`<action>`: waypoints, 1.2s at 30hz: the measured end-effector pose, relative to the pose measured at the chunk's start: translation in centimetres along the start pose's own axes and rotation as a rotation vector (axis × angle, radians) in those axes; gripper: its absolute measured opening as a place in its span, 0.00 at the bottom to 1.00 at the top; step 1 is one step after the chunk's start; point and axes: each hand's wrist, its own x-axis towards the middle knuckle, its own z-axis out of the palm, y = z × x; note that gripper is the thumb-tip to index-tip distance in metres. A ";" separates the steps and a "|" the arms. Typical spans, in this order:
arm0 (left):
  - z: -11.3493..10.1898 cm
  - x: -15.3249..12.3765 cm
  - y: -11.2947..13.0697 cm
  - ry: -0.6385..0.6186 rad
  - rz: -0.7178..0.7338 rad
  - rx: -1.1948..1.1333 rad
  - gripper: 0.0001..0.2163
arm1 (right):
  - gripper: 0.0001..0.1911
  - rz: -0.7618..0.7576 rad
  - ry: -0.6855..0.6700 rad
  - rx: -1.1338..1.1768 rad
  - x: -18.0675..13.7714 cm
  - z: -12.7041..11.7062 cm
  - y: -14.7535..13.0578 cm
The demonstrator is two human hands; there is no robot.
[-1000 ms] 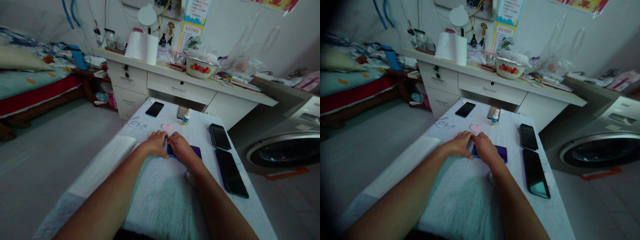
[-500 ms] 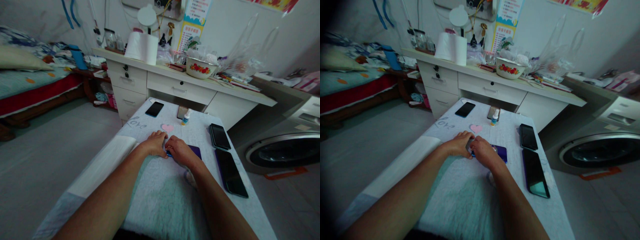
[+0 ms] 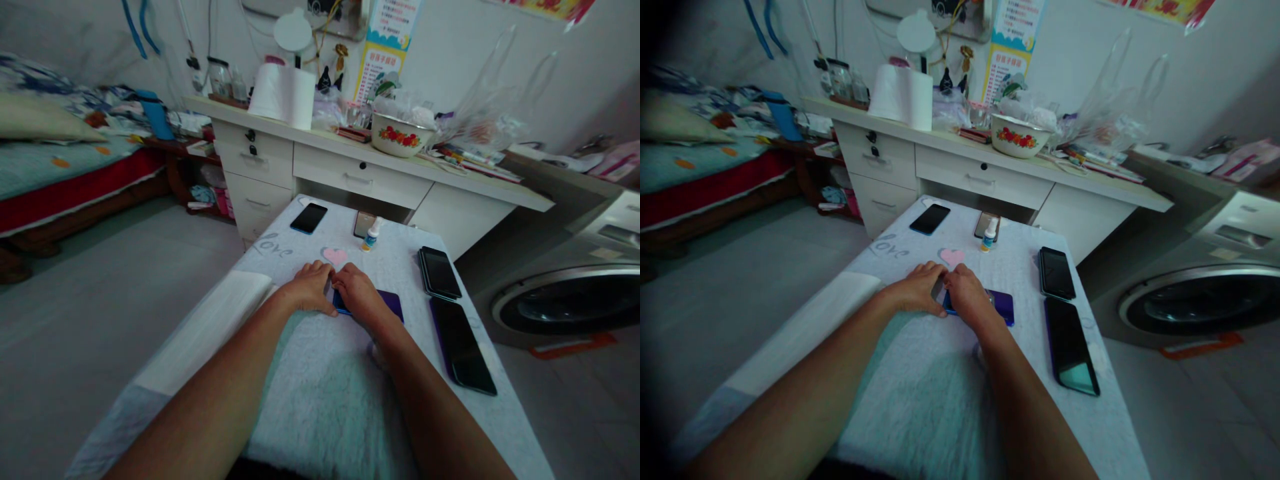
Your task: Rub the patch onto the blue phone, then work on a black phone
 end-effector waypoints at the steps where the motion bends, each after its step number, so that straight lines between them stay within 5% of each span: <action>1: 0.0 0.0 0.0 -0.001 -0.002 -0.001 0.36 | 0.10 -0.008 -0.007 0.008 -0.1 -0.1 0.0; 20: 0.1 0.0 0.0 0.012 0.001 -0.017 0.37 | 0.08 -0.132 -0.158 0.159 -1.7 -1.5 -0.2; 36: 0.3 0.3 -0.2 0.024 0.015 0.011 0.37 | 0.09 -0.005 0.049 -0.002 0.1 0.3 0.8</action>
